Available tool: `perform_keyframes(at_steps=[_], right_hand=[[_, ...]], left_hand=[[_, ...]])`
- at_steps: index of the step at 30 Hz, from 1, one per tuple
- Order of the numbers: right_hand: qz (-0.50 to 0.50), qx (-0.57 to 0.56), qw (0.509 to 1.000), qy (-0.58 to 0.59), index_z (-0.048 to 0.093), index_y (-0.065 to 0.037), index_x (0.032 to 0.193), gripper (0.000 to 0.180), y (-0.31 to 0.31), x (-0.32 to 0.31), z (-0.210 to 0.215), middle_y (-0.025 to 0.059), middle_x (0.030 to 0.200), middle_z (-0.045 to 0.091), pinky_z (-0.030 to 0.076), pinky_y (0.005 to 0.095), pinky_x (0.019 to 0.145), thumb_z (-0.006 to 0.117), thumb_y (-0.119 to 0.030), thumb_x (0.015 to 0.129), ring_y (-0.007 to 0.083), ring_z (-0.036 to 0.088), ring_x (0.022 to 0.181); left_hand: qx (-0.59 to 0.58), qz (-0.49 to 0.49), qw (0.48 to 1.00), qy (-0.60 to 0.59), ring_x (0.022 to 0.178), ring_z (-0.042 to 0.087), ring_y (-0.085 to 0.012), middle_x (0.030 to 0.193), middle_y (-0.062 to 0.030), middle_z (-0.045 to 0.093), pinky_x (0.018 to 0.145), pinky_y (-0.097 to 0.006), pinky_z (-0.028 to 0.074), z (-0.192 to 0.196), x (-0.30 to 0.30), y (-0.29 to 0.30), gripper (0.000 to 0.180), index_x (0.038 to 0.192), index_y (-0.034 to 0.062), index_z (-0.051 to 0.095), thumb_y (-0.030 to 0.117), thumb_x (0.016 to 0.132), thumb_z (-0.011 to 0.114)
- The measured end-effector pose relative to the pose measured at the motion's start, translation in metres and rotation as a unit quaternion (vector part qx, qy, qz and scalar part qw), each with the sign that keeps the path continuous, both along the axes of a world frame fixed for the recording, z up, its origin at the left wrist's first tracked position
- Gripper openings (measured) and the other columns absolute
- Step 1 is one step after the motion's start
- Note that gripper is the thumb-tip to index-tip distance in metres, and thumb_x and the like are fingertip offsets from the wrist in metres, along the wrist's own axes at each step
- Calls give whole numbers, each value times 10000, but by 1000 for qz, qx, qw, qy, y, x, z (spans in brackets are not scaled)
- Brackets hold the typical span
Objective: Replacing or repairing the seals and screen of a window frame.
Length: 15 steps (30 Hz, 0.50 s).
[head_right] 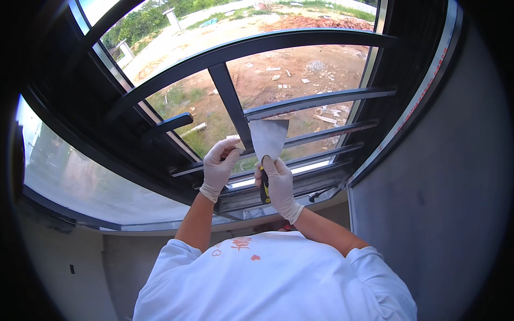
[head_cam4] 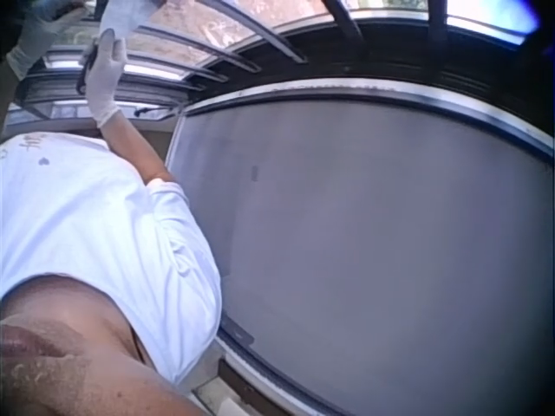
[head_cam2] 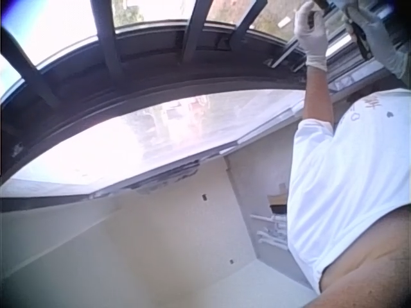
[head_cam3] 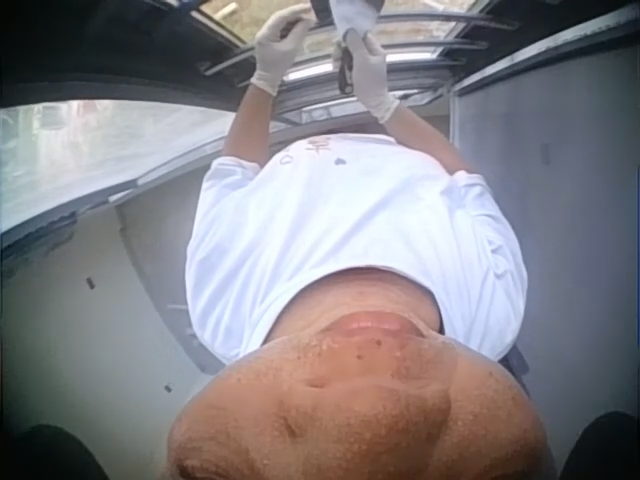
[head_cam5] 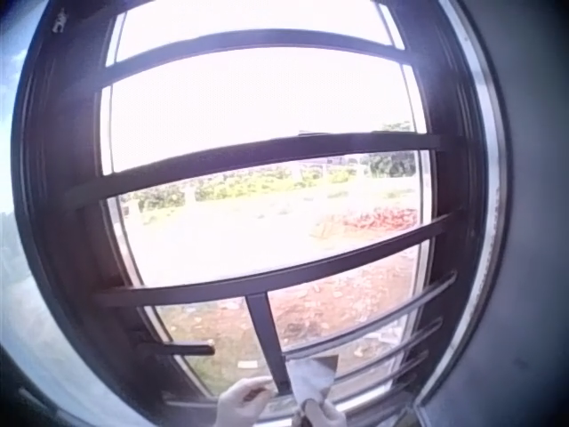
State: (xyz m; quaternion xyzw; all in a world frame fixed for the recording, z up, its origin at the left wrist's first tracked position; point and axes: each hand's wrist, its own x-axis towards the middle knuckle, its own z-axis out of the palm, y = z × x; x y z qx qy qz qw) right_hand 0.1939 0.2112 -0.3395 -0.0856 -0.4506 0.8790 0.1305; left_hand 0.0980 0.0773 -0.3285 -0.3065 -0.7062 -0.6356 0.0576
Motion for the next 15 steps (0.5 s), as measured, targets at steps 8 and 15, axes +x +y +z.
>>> perform_keyframes(at_steps=[8, 15], right_hand=[[1, 17, 1000, -13, 551, -44, 854, 289, 1, 1, 2, 29, 672, 558, 435, 209, 513, 535, -323, 930, 84, 535, 551], [-52, 67, 996, 39, 549, -36, 889, 256, 14, 5, 33, 27, 695, 551, 443, 221, 556, 525, -286, 939, 95, 536, 597]], left_hand=[[11, -4, 999, 30, 734, 532, -62, 848, -13, 580, 661, -194, 433, -5, -2, 1, 211, 994, 19, 643, -58, 802, 597], [10, -7, 999, 52, 745, 521, -88, 835, -24, 572, 646, -211, 420, 11, 5, 3, 158, 870, 16, 686, -63, 774, 590]])
